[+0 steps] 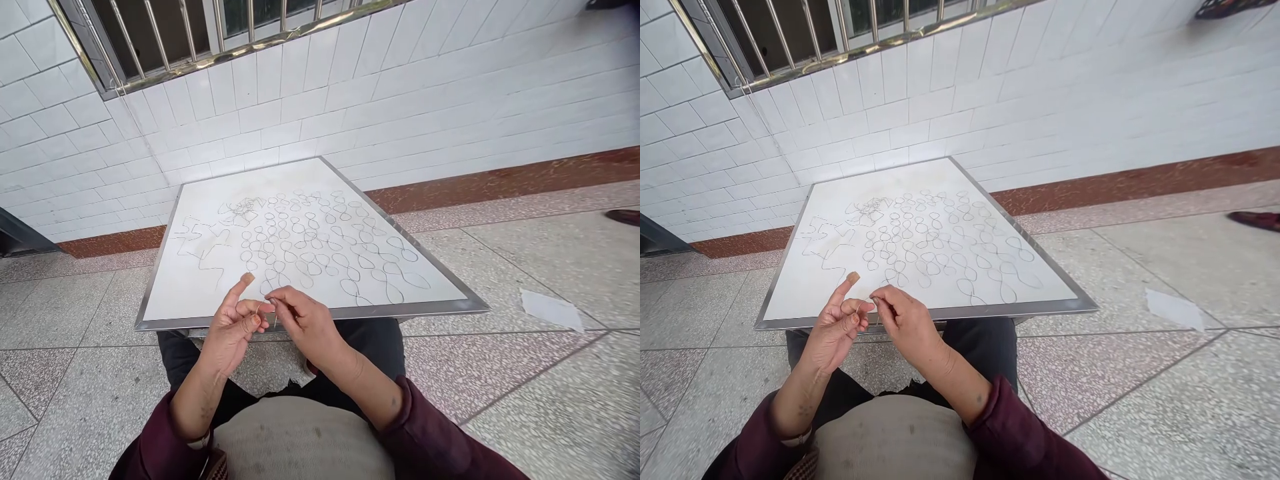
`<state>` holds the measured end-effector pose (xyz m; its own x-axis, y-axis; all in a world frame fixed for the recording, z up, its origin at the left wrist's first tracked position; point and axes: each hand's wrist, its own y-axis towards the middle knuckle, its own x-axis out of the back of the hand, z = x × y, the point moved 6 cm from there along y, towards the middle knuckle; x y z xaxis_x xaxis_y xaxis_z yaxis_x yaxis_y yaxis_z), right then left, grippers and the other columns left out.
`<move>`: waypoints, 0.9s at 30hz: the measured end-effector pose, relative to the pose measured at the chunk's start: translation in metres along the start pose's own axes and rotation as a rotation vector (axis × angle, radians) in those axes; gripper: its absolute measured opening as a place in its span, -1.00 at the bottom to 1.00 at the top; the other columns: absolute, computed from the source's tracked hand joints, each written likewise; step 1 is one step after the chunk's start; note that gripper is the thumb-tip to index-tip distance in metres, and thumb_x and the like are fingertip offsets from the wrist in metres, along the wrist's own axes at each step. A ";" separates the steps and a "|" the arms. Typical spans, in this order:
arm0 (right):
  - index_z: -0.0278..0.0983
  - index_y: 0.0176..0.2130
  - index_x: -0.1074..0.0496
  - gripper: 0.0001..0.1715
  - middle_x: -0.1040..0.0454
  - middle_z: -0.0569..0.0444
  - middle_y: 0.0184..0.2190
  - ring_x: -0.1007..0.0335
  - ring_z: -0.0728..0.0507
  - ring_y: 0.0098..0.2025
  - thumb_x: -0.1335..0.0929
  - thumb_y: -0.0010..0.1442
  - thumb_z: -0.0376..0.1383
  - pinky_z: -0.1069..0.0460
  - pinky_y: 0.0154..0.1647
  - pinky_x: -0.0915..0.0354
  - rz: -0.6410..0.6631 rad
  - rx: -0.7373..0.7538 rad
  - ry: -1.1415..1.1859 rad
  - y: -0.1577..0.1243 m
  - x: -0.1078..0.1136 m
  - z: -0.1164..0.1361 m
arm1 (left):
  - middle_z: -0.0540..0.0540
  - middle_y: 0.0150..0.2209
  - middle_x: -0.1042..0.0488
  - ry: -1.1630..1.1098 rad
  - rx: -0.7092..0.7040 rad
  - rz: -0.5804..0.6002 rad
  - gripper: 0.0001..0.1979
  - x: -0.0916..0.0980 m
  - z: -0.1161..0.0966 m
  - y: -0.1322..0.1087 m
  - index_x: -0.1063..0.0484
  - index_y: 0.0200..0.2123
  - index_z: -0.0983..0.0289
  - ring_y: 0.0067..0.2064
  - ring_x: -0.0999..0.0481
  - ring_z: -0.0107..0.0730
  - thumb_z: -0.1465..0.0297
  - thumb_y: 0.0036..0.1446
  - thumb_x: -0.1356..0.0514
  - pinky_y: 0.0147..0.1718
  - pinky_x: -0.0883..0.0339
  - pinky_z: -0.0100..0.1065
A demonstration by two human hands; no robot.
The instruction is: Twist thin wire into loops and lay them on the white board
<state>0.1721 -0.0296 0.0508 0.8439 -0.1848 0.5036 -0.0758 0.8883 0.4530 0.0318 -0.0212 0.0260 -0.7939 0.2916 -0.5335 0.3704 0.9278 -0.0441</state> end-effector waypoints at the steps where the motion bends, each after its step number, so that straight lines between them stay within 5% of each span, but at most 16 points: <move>1: -0.21 -0.21 -0.42 -0.80 -0.54 0.10 -0.39 -0.43 -0.05 -0.40 -0.22 0.30 -0.37 0.07 -0.36 -0.33 0.000 -0.002 0.008 0.000 -0.001 0.000 | 0.08 -0.25 -0.62 0.005 -0.004 -0.005 -0.25 0.001 0.000 0.000 -0.23 0.27 0.17 -0.37 -0.49 -0.51 0.45 0.01 -0.40 -0.31 -0.33 -0.44; 9: -0.21 -0.24 -0.43 -0.78 -0.48 0.13 -0.47 -0.33 -0.04 -0.49 -0.21 0.33 -0.31 0.07 -0.45 -0.27 0.026 -0.041 0.068 0.002 -0.006 0.000 | -0.07 -0.49 -0.52 -0.079 -0.066 -0.122 -0.15 0.001 -0.002 -0.001 -0.19 0.29 0.19 -0.41 -0.54 -0.50 0.46 -0.07 -0.44 -0.44 -0.36 -0.54; 18: -0.20 -0.28 -0.43 -0.78 -0.44 0.16 -0.53 -0.29 -0.01 -0.58 -0.22 0.30 -0.27 0.08 -0.55 -0.26 0.087 -0.245 0.266 -0.001 -0.015 -0.012 | 0.08 -0.27 -0.63 0.018 -0.035 -0.067 -0.17 -0.003 0.000 0.002 -0.16 0.30 0.19 -0.27 -0.60 -0.36 0.46 -0.01 -0.41 -0.27 -0.42 -0.37; 27: -0.20 0.17 -0.17 -0.54 -0.55 0.05 -0.28 -0.51 -0.13 -0.22 -0.25 0.32 -0.19 -0.02 -0.28 -0.39 0.235 -0.203 0.358 -0.006 -0.031 -0.010 | 0.00 -0.37 -0.57 0.058 -0.183 -0.274 -0.25 0.006 -0.009 0.002 -0.19 0.25 0.16 -0.33 -0.58 -0.38 0.39 0.01 -0.40 -0.32 -0.44 -0.38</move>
<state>0.1518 -0.0244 0.0249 0.9490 0.1557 0.2740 -0.2111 0.9596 0.1861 0.0236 -0.0161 0.0300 -0.8801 0.0338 -0.4736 0.0511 0.9984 -0.0237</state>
